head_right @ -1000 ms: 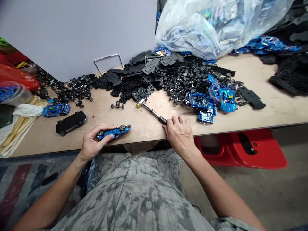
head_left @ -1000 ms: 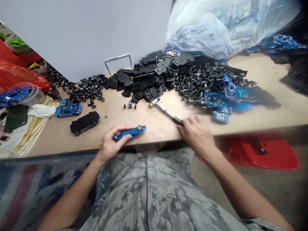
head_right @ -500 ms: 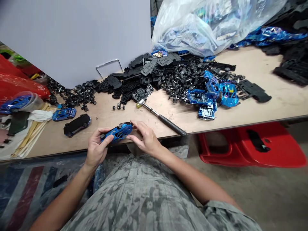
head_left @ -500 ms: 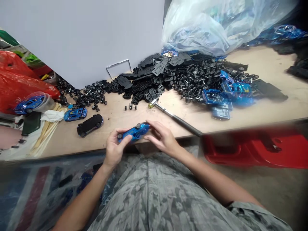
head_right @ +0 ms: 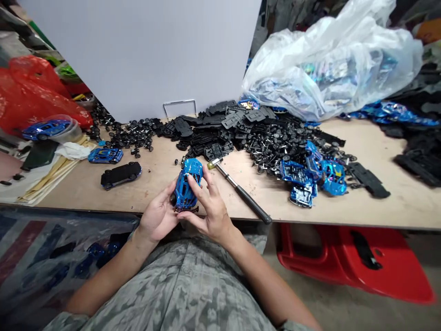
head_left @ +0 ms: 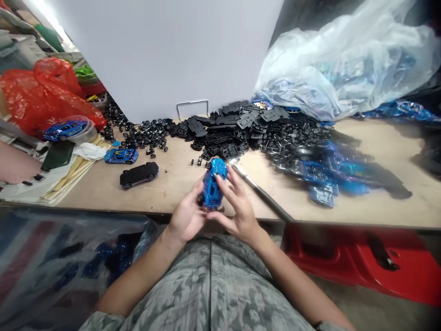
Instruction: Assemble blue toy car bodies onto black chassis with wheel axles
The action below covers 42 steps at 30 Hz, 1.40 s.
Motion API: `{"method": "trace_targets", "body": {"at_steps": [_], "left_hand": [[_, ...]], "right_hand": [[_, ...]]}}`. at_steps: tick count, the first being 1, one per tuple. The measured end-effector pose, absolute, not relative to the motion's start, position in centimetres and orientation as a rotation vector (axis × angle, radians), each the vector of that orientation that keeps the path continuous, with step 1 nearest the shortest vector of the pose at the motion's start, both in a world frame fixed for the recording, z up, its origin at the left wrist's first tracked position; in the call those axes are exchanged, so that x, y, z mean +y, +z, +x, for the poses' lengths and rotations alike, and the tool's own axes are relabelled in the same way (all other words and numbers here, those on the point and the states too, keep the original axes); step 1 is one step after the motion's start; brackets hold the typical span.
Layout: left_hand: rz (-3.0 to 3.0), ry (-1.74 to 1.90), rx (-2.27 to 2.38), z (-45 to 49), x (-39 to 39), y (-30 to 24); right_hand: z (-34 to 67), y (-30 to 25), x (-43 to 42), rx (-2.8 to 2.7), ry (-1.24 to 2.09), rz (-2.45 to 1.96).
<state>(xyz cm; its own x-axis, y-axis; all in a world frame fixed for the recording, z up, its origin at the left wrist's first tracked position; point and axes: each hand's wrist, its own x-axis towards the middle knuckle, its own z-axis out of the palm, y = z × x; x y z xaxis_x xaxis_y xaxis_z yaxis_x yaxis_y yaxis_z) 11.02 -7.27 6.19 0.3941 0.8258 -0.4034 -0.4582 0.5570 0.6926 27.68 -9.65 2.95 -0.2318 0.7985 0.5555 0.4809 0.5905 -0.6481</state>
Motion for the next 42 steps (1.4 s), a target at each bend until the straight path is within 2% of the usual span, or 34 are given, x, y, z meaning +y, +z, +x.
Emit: {"method": "trace_targets", "body": {"at_steps": [6,17,24,35,42], "left_hand": [[0.481,0.963,0.654,12.3,-7.1,6.2],[0.324,1.098,0.409,11.7,-7.3,5.9],[0.083,1.031,0.336,10.9,-6.9,5.8],[-0.135,0.886,0.444,11.4,-6.8,6.8],[-0.185,0.884,0.480,11.3,-6.6,7.3]], "right_hand": [[28.6,3.5,-10.2,-2.053,0.149,-1.004],[27.8,2.8,-9.5,-1.678,0.011,-0.949],[28.5,4.8,-8.9,-1.651,-0.209,-0.953],[27.8,4.9,-10.5,-2.117,-0.349,-0.839],[27.6,3.9,-10.1,-2.178,-0.386,-0.843]]}}
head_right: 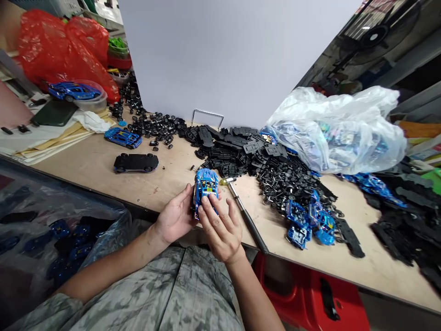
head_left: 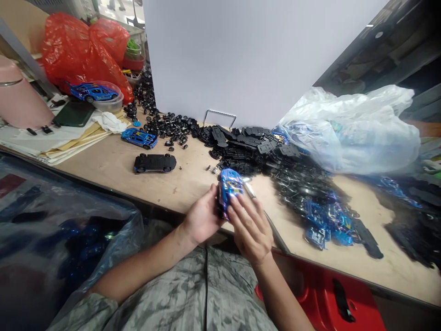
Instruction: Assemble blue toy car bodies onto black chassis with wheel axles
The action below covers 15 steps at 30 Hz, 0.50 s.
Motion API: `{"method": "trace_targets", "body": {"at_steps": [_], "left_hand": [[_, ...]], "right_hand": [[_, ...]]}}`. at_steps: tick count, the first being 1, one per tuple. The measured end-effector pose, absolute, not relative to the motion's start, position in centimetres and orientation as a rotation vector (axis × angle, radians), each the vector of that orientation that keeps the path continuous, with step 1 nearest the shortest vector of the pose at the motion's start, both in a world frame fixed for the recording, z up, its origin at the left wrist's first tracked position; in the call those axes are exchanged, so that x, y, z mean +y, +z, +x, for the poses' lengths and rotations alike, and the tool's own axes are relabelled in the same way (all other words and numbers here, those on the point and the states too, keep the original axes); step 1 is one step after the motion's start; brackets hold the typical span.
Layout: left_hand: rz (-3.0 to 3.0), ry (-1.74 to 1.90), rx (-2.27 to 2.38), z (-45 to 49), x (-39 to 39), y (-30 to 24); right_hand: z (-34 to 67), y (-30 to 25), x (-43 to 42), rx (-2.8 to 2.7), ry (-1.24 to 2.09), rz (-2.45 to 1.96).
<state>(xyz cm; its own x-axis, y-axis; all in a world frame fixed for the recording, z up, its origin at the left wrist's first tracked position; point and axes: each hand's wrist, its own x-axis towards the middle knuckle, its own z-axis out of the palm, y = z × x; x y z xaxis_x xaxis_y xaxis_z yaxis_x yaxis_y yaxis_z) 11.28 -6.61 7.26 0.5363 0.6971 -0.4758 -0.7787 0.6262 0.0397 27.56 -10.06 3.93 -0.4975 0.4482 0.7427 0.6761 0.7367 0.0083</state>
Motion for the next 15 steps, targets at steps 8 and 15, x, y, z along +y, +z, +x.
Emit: {"method": "trace_targets", "body": {"at_steps": [8,15], "left_hand": [[-0.218,0.888,0.495,11.31,-6.33,7.58],[-0.229,0.880,0.463,11.31,-6.25,7.60]], "right_hand": [[27.72,3.37,-9.81,-2.131,-0.388,-0.883],[27.12,3.50,-9.64,-2.142,-0.421,-0.888]]}}
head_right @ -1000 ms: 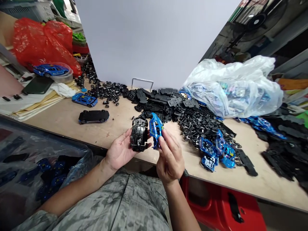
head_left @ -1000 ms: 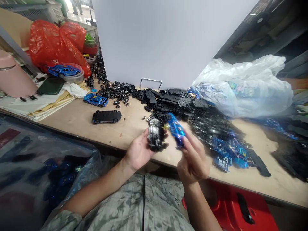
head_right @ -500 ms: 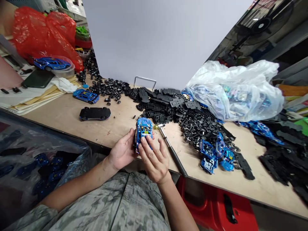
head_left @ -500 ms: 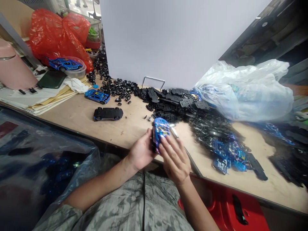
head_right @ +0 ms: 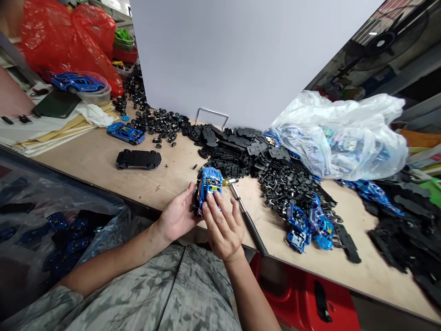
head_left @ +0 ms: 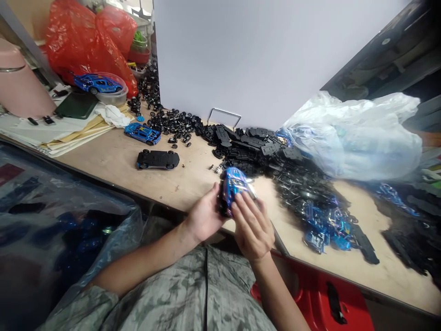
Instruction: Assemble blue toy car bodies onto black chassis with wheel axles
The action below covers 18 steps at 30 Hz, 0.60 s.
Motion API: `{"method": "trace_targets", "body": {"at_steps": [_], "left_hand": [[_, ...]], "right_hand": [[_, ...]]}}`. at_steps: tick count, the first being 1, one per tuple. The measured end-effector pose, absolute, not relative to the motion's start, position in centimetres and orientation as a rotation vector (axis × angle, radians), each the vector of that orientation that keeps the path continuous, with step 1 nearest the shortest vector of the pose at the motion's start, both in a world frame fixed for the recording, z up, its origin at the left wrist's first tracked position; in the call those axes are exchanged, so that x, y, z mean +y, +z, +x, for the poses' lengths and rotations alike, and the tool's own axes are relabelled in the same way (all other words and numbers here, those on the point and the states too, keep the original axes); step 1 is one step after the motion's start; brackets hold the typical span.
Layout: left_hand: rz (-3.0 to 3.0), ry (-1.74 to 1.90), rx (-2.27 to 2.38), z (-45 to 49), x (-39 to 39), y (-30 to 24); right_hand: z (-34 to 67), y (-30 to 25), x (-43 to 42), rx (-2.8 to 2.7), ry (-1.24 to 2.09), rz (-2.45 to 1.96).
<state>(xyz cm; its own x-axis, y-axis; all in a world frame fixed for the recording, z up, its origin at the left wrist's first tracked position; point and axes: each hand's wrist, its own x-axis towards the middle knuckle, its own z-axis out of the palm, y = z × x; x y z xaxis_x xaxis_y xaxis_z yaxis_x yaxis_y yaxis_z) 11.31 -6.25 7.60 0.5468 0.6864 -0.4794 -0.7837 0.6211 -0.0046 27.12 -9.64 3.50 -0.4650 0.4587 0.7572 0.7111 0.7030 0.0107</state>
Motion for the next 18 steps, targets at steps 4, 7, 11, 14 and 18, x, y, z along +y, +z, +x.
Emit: {"method": "trace_targets", "body": {"at_steps": [4,7,11,14,18], "left_hand": [[-0.221,0.884,0.446,11.34,-6.19,7.20],[-0.215,0.888,0.435,11.31,-6.18,6.98],[-0.210,0.886,0.441,11.18,-6.26,6.97],[-0.215,0.891,0.459,11.17,-6.33,6.99],[-0.223,0.900,0.467,11.34,-6.40,6.98]], "right_hand": [[26.97,3.60,-9.54,-2.146,-0.434,-0.883],[26.99,3.60,-9.56,-2.154,-0.441,-0.890],[26.99,3.41,-9.81,-2.168,-0.433,-0.910],[26.98,3.21,-9.95,-2.185,-0.419,-0.906],[27.07,2.94,-9.80,-2.188,-0.419,-0.905]]}}
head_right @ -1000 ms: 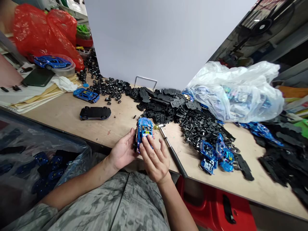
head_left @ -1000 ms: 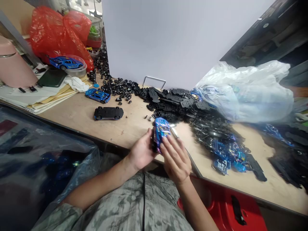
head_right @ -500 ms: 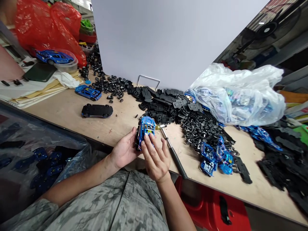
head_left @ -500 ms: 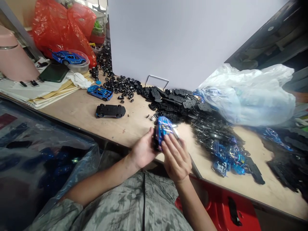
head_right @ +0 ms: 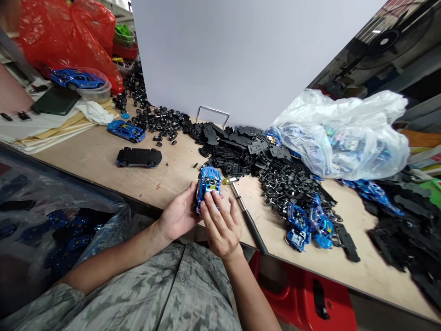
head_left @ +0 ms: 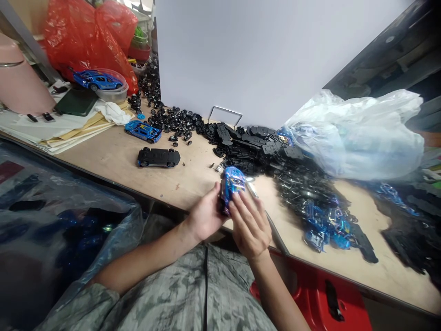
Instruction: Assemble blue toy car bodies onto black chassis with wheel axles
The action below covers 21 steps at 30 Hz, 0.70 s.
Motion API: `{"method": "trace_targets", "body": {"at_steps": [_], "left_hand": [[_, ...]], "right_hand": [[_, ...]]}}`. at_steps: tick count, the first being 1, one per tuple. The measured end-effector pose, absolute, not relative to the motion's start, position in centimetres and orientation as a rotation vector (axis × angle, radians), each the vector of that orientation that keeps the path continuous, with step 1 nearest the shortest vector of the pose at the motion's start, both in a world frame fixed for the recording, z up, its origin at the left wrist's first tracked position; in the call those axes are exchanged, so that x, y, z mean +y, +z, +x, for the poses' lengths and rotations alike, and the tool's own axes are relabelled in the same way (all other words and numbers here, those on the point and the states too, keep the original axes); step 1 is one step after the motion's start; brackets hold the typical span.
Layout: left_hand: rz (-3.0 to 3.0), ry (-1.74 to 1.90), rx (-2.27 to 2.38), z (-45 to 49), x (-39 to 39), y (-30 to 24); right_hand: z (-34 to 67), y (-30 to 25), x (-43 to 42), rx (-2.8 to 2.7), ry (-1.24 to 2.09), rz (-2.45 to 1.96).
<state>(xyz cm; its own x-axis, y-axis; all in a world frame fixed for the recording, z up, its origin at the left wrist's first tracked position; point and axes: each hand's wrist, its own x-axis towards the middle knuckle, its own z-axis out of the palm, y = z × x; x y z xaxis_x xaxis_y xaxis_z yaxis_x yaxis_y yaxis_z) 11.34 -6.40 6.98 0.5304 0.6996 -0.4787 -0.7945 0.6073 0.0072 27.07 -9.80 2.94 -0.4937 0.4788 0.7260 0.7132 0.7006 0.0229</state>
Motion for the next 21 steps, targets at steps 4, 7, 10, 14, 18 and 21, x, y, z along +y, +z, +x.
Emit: {"method": "trace_targets", "body": {"at_steps": [4,7,10,14,18,21], "left_hand": [[-0.198,0.906,0.475,11.34,-6.43,7.09],[-0.179,0.913,0.458,11.23,-6.45,7.13],[-0.173,0.924,0.442,11.19,-6.51,7.14],[-0.177,0.936,0.453,11.22,-6.59,7.39],[-0.151,0.950,0.421,11.22,-6.61,7.72],[-0.136,0.975,0.421,11.25,-6.64,7.68]], "right_hand": [[27.05,2.77,-9.60,-2.189,-0.403,-0.903],[26.81,2.81,-9.64,-2.189,-0.401,-0.906],[26.54,3.03,-9.74,-2.176,-0.400,-0.912],[26.42,3.37,-9.85,-2.174,-0.391,-0.906],[26.32,3.48,-10.00,-2.167,-0.408,-0.929],[26.14,3.47,-10.05,-2.158,-0.406,-0.923]]}}
